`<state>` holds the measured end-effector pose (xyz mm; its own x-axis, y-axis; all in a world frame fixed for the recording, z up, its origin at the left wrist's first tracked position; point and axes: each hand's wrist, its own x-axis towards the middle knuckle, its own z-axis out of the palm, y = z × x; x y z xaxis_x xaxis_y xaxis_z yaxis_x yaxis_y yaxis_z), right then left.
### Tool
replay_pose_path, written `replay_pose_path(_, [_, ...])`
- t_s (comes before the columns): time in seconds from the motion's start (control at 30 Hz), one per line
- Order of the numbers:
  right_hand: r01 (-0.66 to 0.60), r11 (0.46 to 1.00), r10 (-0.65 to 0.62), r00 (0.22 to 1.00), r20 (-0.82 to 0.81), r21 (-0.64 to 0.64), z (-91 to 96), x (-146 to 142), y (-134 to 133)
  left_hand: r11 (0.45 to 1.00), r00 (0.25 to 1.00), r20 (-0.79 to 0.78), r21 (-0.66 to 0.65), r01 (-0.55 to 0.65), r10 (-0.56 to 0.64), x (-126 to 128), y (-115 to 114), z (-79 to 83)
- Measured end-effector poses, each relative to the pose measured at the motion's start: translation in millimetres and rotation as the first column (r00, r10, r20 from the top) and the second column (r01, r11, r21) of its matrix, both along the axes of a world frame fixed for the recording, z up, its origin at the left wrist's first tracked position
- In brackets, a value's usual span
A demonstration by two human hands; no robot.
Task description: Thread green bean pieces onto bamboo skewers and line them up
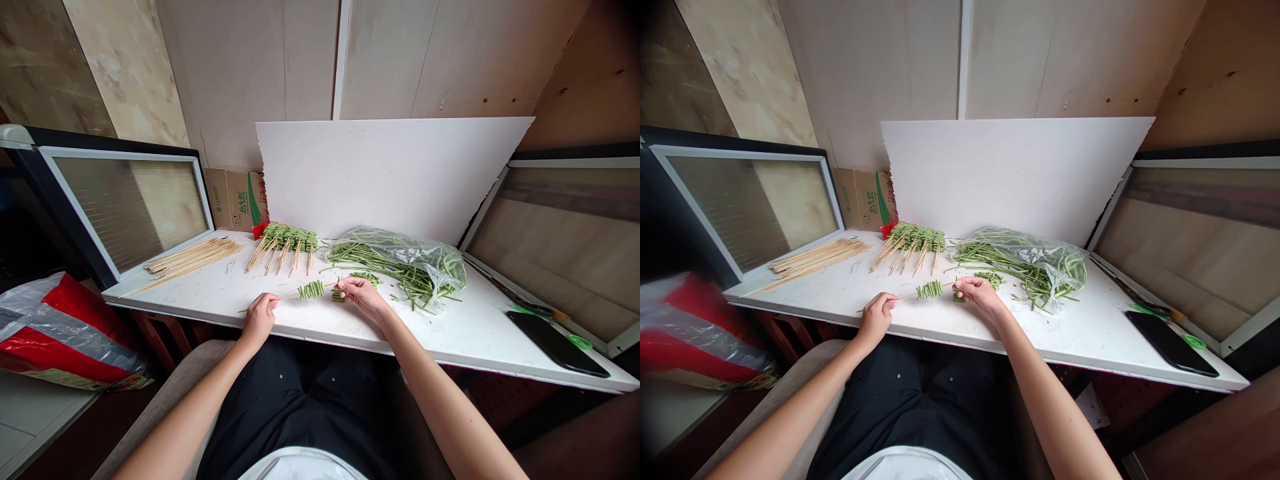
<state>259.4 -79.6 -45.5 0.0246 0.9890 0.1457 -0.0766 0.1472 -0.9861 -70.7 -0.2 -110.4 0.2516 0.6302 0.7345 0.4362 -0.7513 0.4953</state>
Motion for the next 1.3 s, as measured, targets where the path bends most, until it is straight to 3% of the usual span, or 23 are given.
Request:
replay_pose_path(0.6, [0.054,0.997,-0.057,0.997,0.056,0.053,8.8,-9.4,-7.6,1.000,1.000,0.004,-0.010,0.000,0.001,0.0,0.9,2.6])
replay_pose_path(0.93, [0.209,0.966,-0.214,0.977,0.019,0.149,45.9,-19.8,-14.3,0.998,0.998,0.030,0.036,0.046,-0.047,1.3,-8.6,43.8])
replay_pose_path(1.3, [0.296,0.907,-0.328,0.943,0.059,0.299,70.7,-36.1,-28.9,0.994,0.998,0.009,0.090,0.061,-0.062,-0.8,-14.2,60.0])
